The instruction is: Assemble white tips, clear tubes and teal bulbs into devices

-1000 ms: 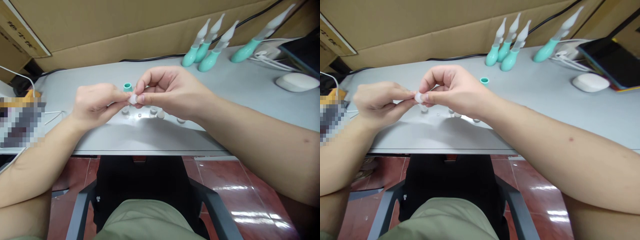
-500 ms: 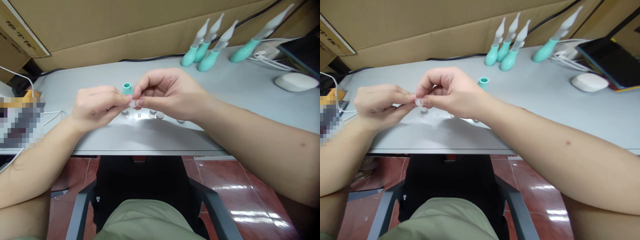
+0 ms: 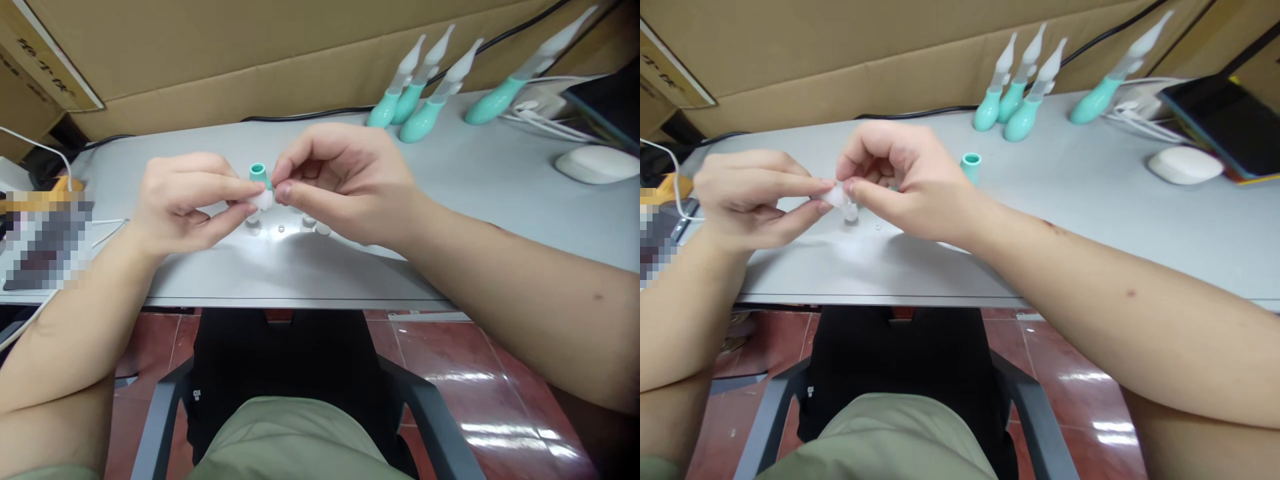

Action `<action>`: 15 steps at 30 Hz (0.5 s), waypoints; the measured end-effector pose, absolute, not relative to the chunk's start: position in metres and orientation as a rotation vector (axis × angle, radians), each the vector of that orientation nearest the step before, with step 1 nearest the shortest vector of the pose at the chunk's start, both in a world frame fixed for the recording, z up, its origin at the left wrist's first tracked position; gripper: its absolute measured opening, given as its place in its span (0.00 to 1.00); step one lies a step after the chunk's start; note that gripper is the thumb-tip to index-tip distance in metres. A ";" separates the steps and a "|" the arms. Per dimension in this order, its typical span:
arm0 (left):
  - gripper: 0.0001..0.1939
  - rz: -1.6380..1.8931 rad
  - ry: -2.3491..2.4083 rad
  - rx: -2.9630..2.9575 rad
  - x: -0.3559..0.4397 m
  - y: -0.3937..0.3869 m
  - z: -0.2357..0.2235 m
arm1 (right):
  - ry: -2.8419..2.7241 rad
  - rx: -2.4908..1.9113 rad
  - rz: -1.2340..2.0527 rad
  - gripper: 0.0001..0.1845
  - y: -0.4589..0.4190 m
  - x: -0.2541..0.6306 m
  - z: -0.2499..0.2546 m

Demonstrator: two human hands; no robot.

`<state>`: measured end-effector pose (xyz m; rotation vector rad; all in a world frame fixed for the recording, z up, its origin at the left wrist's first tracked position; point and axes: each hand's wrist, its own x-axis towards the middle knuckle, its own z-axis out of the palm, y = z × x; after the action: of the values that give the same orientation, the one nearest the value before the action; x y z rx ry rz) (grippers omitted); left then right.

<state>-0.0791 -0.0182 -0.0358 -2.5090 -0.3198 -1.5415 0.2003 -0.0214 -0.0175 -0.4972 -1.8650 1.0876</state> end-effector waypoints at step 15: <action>0.19 -1.048 -0.324 -3.059 -0.091 -0.030 -0.005 | -2.393 -0.474 0.409 0.08 -0.001 0.207 -0.036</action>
<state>-0.0915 -0.0303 -0.0048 -3.0591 -0.3243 -1.0485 0.2071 -0.0011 -0.0357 -0.4744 -2.3930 0.4087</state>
